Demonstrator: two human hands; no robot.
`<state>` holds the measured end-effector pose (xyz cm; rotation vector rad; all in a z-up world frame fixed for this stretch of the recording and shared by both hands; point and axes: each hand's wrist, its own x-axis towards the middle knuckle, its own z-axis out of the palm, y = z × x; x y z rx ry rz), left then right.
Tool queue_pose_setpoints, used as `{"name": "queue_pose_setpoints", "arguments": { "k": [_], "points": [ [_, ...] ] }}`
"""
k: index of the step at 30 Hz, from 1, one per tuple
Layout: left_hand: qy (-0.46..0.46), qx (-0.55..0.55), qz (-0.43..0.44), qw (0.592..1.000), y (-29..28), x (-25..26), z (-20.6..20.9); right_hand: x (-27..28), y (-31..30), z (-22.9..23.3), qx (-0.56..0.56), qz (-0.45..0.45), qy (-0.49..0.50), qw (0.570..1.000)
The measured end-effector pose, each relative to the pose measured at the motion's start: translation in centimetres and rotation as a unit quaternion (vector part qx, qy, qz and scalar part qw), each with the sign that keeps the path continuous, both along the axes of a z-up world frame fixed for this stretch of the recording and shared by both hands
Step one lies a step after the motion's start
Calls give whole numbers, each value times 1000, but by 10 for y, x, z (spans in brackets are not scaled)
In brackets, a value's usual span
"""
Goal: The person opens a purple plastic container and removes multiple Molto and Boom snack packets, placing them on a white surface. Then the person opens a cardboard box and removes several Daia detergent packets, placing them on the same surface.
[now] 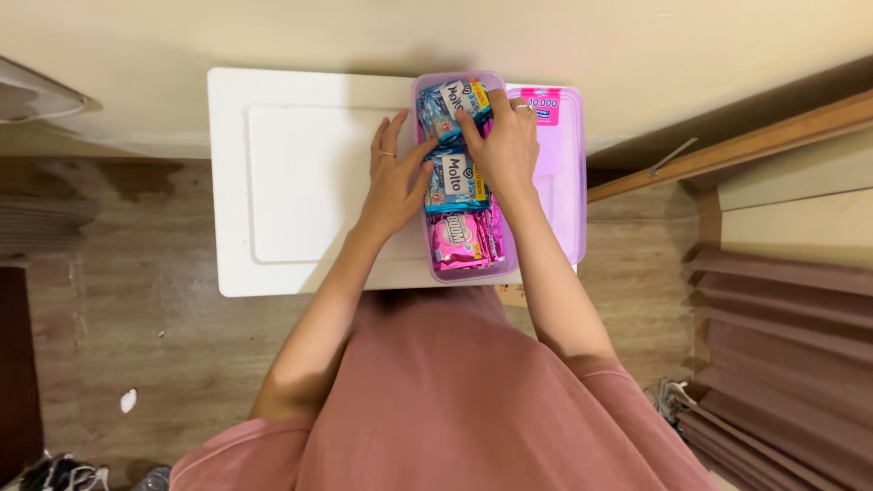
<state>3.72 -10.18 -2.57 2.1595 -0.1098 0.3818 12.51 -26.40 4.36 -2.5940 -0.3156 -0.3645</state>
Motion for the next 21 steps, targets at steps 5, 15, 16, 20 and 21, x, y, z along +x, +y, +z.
{"name": "queue_pose_setpoints", "arguments": {
  "k": [5,15,16,20,21],
  "points": [
    [10,10,-9,1000,-3,-7,2,3,-3,-27,130,102,-49,985],
    [49,60,-23,997,-5,-1,27,8,-33,-28,405,94,85,905],
    [35,53,-17,998,-5,0,29,9,-35,-24,429,112,77,893],
    [-90,-170,-19,981,6,8,44,10,-52,15,495,156,139,843],
    [-70,-224,-41,971,8,10,50,9,-56,26,500,158,164,836]
  ]
}}
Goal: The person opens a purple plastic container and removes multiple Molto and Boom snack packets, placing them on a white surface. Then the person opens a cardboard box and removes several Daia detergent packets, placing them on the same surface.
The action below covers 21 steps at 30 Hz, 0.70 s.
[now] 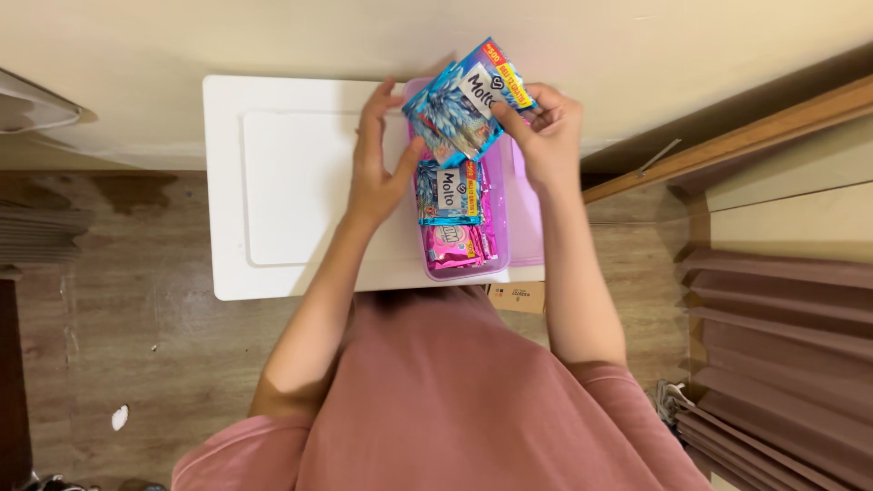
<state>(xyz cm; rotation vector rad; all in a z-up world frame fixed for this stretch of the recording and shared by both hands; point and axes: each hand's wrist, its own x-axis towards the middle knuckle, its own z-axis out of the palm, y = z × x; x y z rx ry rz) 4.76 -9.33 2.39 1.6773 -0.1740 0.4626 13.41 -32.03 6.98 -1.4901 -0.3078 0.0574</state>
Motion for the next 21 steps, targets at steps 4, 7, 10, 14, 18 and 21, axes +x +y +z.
{"name": "queue_pose_setpoints", "arguments": {
  "k": [4,7,10,14,18,21],
  "points": [
    [142,-280,-181,932,14,-1,31,-8,-9,43,-18,88,31,995],
    [219,-380,-251,863,13,-9,42,-14,-9,56,-33,141,29,989],
    [177,-346,-264,882,10,-18,35,-18,-11,45,-72,126,60,988],
    [140,-332,-249,899,2,-27,11,-25,-8,10,77,172,81,979],
    [160,-374,-163,899,-13,-26,-6,-42,2,-20,173,74,206,960],
    [171,-370,-132,904,-17,-30,-10,-60,6,-30,223,75,227,945]
  ]
}}
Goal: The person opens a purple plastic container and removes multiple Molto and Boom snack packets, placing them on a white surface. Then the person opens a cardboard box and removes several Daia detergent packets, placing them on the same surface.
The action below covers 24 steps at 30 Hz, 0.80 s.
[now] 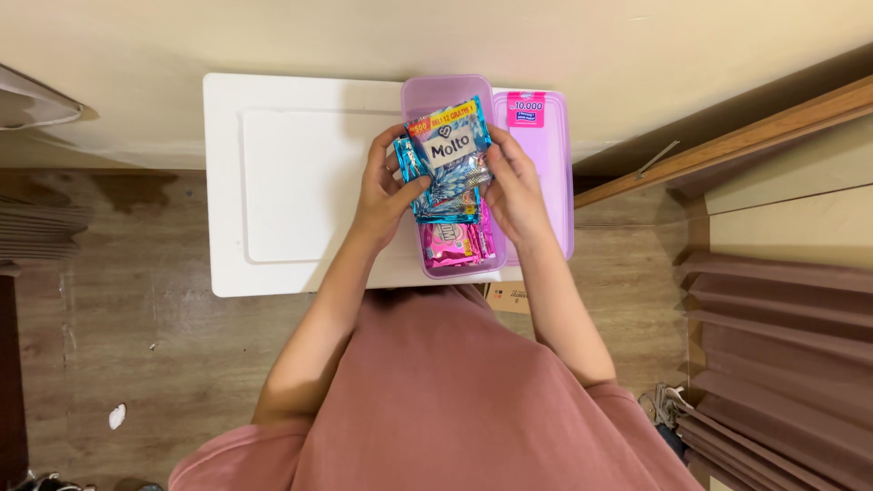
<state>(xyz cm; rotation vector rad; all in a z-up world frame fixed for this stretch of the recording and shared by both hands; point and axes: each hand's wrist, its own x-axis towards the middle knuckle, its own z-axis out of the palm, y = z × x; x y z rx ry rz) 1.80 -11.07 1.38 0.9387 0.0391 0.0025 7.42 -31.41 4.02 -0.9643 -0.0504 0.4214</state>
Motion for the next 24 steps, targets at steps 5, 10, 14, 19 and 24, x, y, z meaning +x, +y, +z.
{"name": "queue_pose_setpoints", "arguments": {
  "k": [5,10,14,19,24],
  "points": [
    [-58,63,-6,996,0,-3,-5,-14,3,-1,-71,-16,-61,995],
    [-65,71,-46,994,11,-6,1,-7,-5,-5,-178,-65,-178,966],
    [-47,77,-64,994,24,-9,5,11,-15,-14,-203,-117,-240,942],
    [15,141,-93,986,53,-17,7,31,-26,-4,-132,-159,-77,975],
    [22,181,-106,977,70,-22,7,39,-31,3,-205,-174,-130,954]
  ]
}}
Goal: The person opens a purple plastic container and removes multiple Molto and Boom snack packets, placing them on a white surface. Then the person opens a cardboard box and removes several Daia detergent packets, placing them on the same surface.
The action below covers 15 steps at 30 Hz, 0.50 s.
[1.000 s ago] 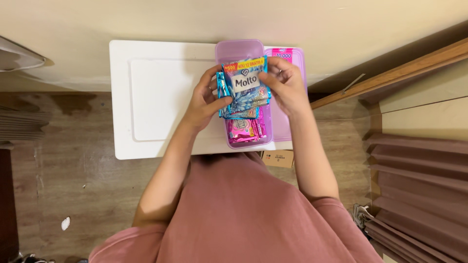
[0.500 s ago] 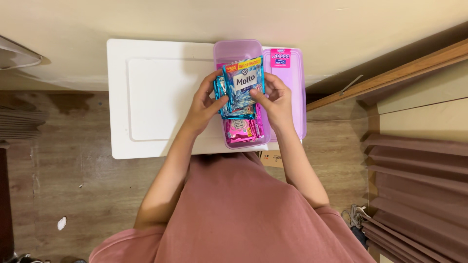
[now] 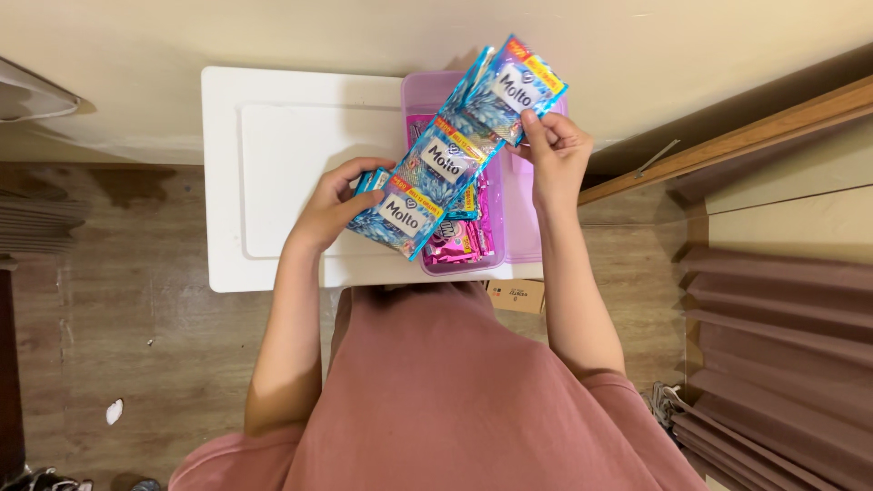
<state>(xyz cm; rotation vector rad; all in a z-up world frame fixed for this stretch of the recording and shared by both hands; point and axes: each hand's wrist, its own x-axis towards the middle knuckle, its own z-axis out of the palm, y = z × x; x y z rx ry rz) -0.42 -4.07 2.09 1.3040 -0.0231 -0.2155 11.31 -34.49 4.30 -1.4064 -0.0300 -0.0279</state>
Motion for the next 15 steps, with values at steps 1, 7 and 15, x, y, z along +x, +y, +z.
{"name": "queue_pose_setpoints", "arguments": {
  "k": [1,7,15],
  "points": [
    [6,11,0,1000,2,-1,0,2,-1,-2,-42,0,-24,999],
    [8,104,63,993,16,-7,-10,11,-20,-4,-38,-20,-32,999],
    [40,38,211,976,47,-14,-44,13,-44,7,-151,-137,-124,971]
  ]
}}
